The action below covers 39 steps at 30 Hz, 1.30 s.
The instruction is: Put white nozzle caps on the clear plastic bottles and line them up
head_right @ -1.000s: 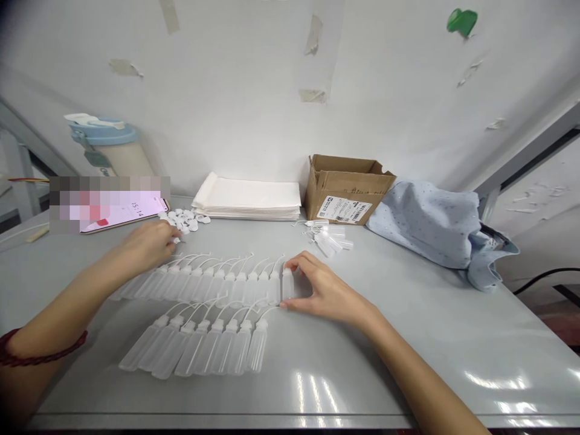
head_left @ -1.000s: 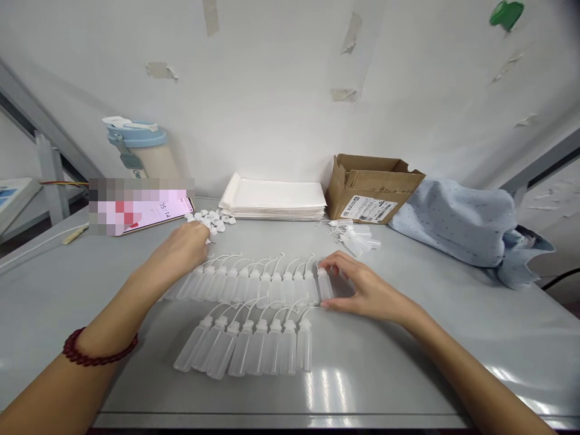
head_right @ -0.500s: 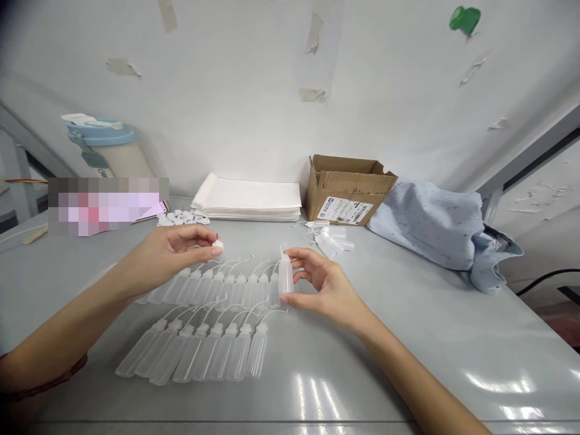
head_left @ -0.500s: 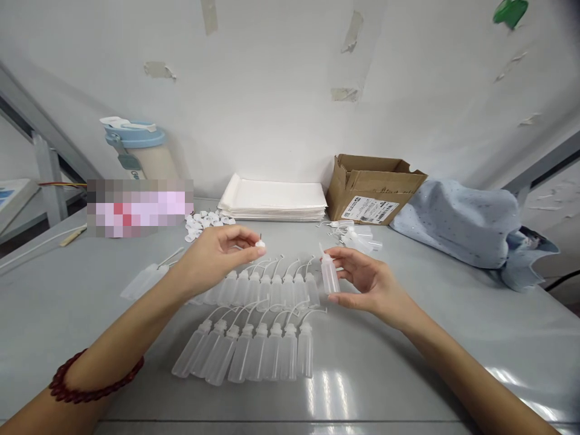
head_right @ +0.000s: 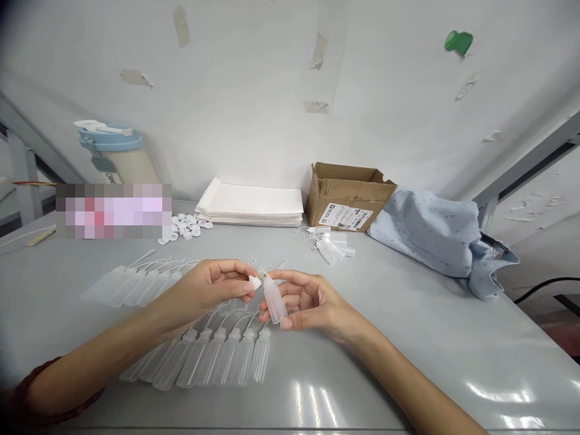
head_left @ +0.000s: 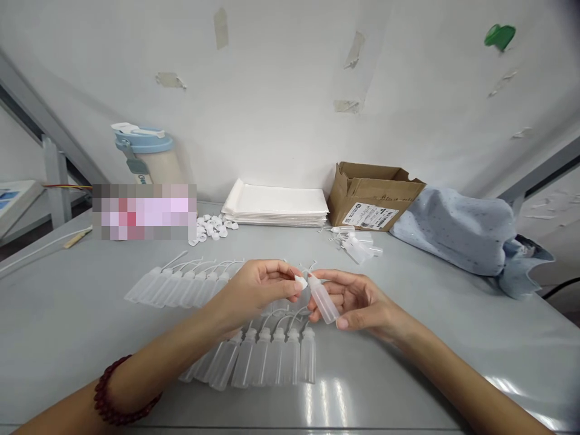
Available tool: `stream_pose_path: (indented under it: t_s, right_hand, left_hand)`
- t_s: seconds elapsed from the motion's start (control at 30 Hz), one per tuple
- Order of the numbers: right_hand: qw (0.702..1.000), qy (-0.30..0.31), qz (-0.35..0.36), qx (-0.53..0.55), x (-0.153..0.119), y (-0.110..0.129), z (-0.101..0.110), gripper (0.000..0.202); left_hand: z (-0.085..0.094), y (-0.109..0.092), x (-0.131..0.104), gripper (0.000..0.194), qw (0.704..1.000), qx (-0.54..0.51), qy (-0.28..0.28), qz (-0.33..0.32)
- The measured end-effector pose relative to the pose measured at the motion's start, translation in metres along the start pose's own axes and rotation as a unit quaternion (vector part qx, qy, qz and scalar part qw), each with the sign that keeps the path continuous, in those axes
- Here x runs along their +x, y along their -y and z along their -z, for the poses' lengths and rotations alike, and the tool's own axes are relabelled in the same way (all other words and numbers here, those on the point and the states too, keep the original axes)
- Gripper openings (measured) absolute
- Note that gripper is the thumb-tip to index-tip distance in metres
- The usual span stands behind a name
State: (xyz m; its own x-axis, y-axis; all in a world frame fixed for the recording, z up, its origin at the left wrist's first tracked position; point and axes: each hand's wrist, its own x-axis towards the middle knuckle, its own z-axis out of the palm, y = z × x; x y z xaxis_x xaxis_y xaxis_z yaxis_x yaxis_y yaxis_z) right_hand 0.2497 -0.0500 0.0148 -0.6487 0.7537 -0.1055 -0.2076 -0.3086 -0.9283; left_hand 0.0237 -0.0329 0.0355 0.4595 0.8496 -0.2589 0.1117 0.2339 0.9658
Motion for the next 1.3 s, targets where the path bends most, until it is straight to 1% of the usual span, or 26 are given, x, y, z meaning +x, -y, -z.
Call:
stream_pose_path:
  t_s: [0.1,0.2,0.4,0.53,0.77,0.97,1.17,1.3]
  right_hand:
    - [1.000,0.009,-0.004,0.012,0.001,-0.002,-0.001,0.061]
    - [1.000,0.002,-0.007,0.016,0.001,-0.001,-0.001,0.059]
    - [1.000,0.017,-0.004,0.015,-0.001,0.001,-0.002,0.059]
    - [1.000,0.022,-0.010,0.003,-0.001,0.001,-0.002,0.059]
    - [0.998,0.029,-0.013,-0.054,-0.004,0.003,-0.002,0.052]
    - [0.996,0.041,0.015,-0.075,-0.003,0.004,-0.006,0.048]
    - [0.993,0.019,0.035,-0.109,-0.005,0.008,-0.007,0.043]
    - [0.993,0.010,0.049,-0.111,-0.005,0.007,-0.008,0.040]
  left_hand:
    - [-0.001,0.001,0.001,0.019,0.999,-0.030,-0.007,0.014]
    - [-0.002,0.001,0.001,0.020,0.999,-0.052,-0.012,0.011]
    - [-0.007,0.002,0.000,0.019,0.997,-0.070,-0.039,0.012]
    - [-0.007,0.002,-0.001,0.019,0.998,-0.057,-0.024,0.014]
    - [0.000,0.003,0.000,0.021,1.000,-0.021,0.016,0.009]
    - [0.002,-0.002,-0.001,0.018,1.000,-0.022,0.009,0.017]
    - [0.006,-0.003,-0.001,0.020,0.998,-0.051,0.030,0.028]
    - [0.006,-0.003,-0.002,0.018,0.999,-0.049,0.019,0.013]
